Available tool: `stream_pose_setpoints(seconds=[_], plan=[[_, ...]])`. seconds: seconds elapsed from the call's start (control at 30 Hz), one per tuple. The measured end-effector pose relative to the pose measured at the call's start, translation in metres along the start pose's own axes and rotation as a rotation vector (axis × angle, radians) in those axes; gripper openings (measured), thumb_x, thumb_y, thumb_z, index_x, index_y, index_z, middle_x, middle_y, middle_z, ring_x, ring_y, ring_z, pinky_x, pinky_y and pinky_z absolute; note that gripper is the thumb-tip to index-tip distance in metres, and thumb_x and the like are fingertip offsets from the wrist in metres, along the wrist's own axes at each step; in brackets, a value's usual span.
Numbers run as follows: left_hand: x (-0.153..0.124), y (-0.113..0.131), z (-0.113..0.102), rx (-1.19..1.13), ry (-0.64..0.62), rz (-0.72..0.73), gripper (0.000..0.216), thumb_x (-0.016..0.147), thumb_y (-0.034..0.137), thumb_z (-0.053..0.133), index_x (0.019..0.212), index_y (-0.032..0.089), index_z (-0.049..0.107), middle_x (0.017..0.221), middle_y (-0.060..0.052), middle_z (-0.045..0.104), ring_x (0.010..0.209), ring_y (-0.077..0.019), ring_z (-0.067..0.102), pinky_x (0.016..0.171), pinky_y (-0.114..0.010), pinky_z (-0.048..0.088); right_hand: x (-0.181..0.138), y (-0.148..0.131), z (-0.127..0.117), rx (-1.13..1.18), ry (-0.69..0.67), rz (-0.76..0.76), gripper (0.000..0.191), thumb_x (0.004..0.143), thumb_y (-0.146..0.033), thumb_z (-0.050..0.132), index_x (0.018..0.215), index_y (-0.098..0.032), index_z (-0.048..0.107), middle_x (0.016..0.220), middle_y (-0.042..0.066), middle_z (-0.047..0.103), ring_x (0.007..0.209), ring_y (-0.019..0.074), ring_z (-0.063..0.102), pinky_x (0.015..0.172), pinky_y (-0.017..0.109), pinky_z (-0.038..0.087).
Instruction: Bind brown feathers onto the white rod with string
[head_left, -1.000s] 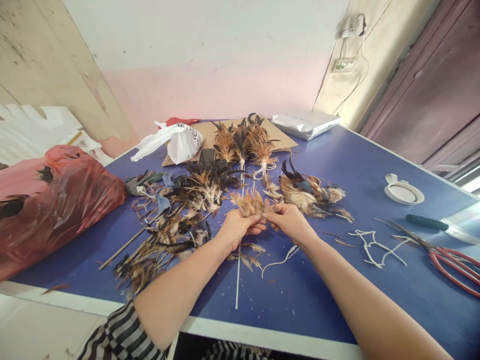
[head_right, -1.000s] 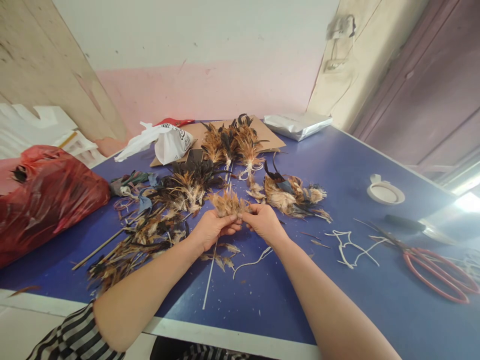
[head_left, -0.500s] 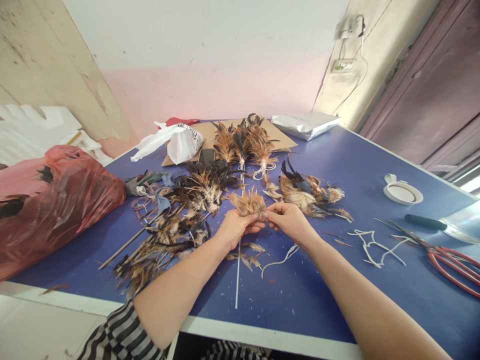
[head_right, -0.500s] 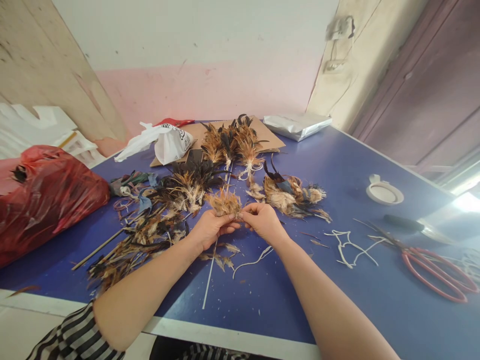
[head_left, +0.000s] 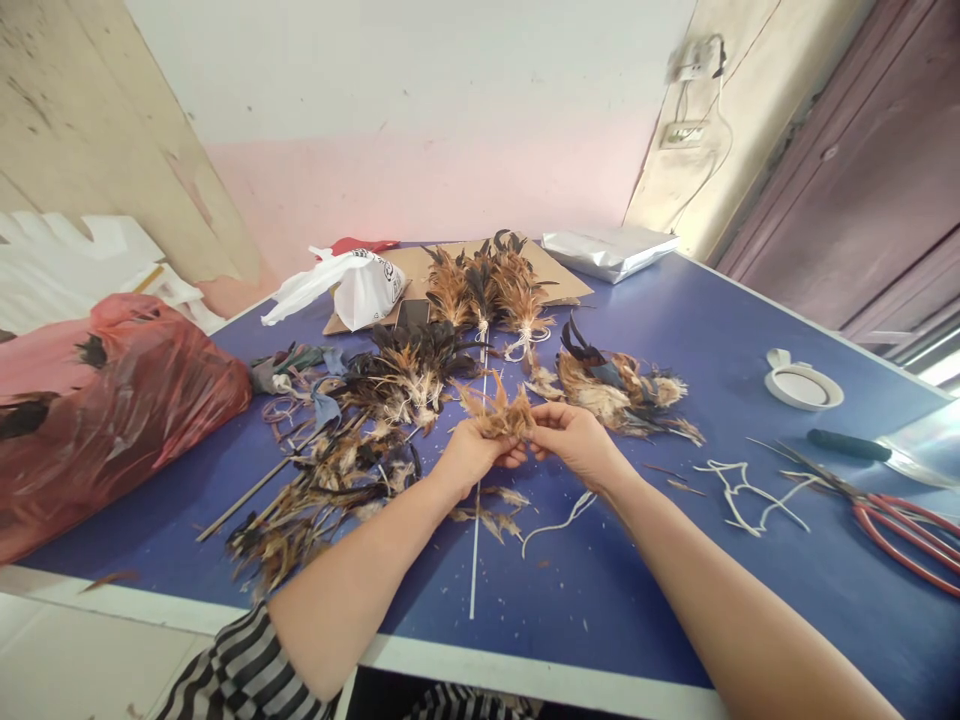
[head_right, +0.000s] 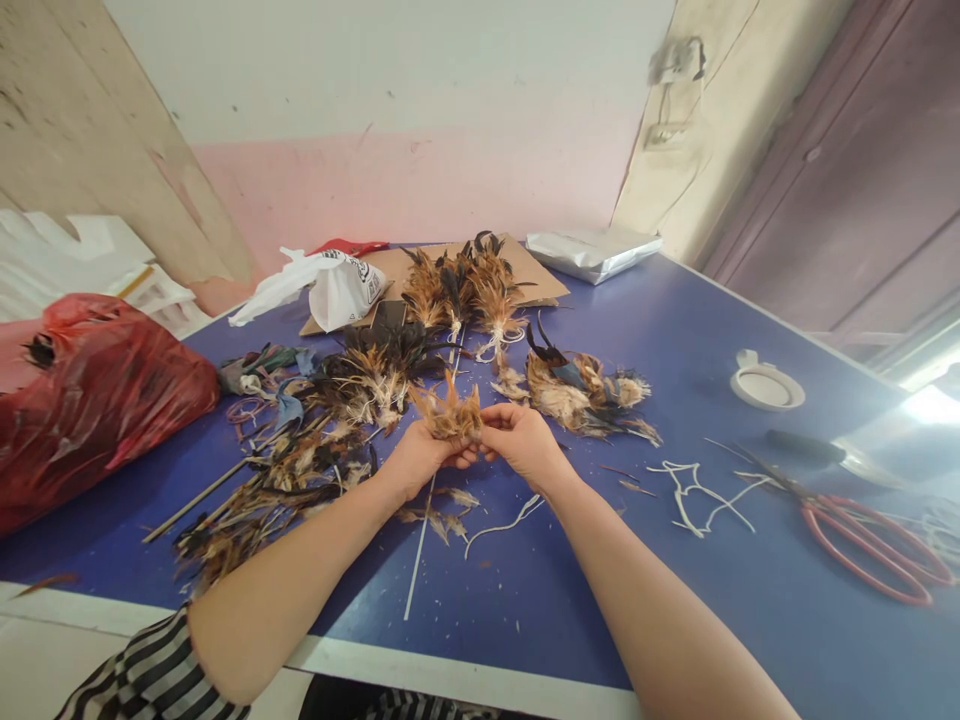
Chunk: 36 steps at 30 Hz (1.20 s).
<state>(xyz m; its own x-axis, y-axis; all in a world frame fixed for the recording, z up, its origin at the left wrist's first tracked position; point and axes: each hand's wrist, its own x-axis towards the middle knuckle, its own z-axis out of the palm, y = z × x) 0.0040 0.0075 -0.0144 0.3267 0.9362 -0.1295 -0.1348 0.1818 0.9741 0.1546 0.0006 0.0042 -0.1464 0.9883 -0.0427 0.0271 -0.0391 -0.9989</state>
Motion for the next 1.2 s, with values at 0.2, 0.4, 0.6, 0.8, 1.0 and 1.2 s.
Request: stream_pose_setpoints(seconds=[0.2, 0.4, 0.6, 0.8, 1.0, 1.2], plan=[[-0.003, 0.001, 0.002, 0.092, -0.087, 0.065, 0.03, 0.061, 0.038, 0.067, 0.068, 0.009, 0.061, 0.059, -0.004, 0.059, 0.05, -0.0102, 0.055, 0.05, -0.023, 0.047, -0.003, -0.003, 0.004, -0.148, -0.015, -0.067, 0.017, 0.065, -0.029, 0.063, 0.072, -0.015, 0.058, 0.054, -0.002, 0.057, 0.048, 0.0097, 0.051, 0.049, 0.023, 0.043], [0.0, -0.002, -0.004, 0.247, -0.146, 0.109, 0.015, 0.063, 0.025, 0.062, 0.062, 0.01, 0.059, 0.049, 0.0, 0.054, 0.042, -0.008, 0.049, 0.044, -0.021, 0.043, -0.008, -0.002, 0.008, -0.397, -0.15, -0.25, 0.029, 0.058, -0.022, 0.067, 0.086, -0.017, 0.059, 0.071, -0.001, 0.06, 0.063, 0.0135, 0.055, 0.061, 0.026, 0.044], [0.001, -0.002, -0.009, 0.275, -0.219, 0.139, 0.019, 0.065, 0.027, 0.06, 0.058, 0.011, 0.055, 0.049, -0.001, 0.054, 0.043, -0.0086, 0.05, 0.045, -0.022, 0.044, -0.007, 0.003, 0.01, -0.386, -0.064, -0.314, 0.019, 0.062, -0.025, 0.066, 0.08, -0.018, 0.062, 0.077, 0.001, 0.055, 0.057, 0.011, 0.053, 0.059, 0.026, 0.045], [0.001, -0.003, -0.009, 0.284, -0.298, 0.109, 0.029, 0.067, 0.039, 0.061, 0.064, 0.011, 0.053, 0.049, -0.001, 0.053, 0.04, -0.0081, 0.049, 0.042, -0.021, 0.042, -0.009, 0.0, 0.011, -0.377, -0.056, -0.364, 0.021, 0.062, -0.025, 0.067, 0.081, -0.019, 0.064, 0.078, 0.001, 0.052, 0.06, 0.0117, 0.054, 0.059, 0.026, 0.046], [-0.003, 0.0, -0.006, 0.308, -0.325, 0.039, 0.027, 0.072, 0.036, 0.055, 0.063, 0.011, 0.052, 0.049, -0.001, 0.052, 0.039, -0.0071, 0.049, 0.04, -0.019, 0.042, -0.009, 0.003, 0.014, -0.281, -0.121, -0.338, 0.018, 0.07, -0.033, 0.061, 0.079, -0.018, 0.061, 0.074, 0.0, 0.049, 0.047, 0.0077, 0.05, 0.048, 0.024, 0.044], [-0.007, 0.003, -0.002, 0.37, -0.284, 0.017, 0.015, 0.072, 0.022, 0.05, 0.059, 0.013, 0.048, 0.045, 0.001, 0.049, 0.037, -0.0064, 0.048, 0.039, -0.018, 0.04, -0.009, 0.006, 0.016, -0.408, -0.035, -0.412, 0.018, 0.065, -0.029, 0.066, 0.079, -0.019, 0.061, 0.073, 0.0, 0.05, 0.06, 0.011, 0.052, 0.056, 0.023, 0.045]])
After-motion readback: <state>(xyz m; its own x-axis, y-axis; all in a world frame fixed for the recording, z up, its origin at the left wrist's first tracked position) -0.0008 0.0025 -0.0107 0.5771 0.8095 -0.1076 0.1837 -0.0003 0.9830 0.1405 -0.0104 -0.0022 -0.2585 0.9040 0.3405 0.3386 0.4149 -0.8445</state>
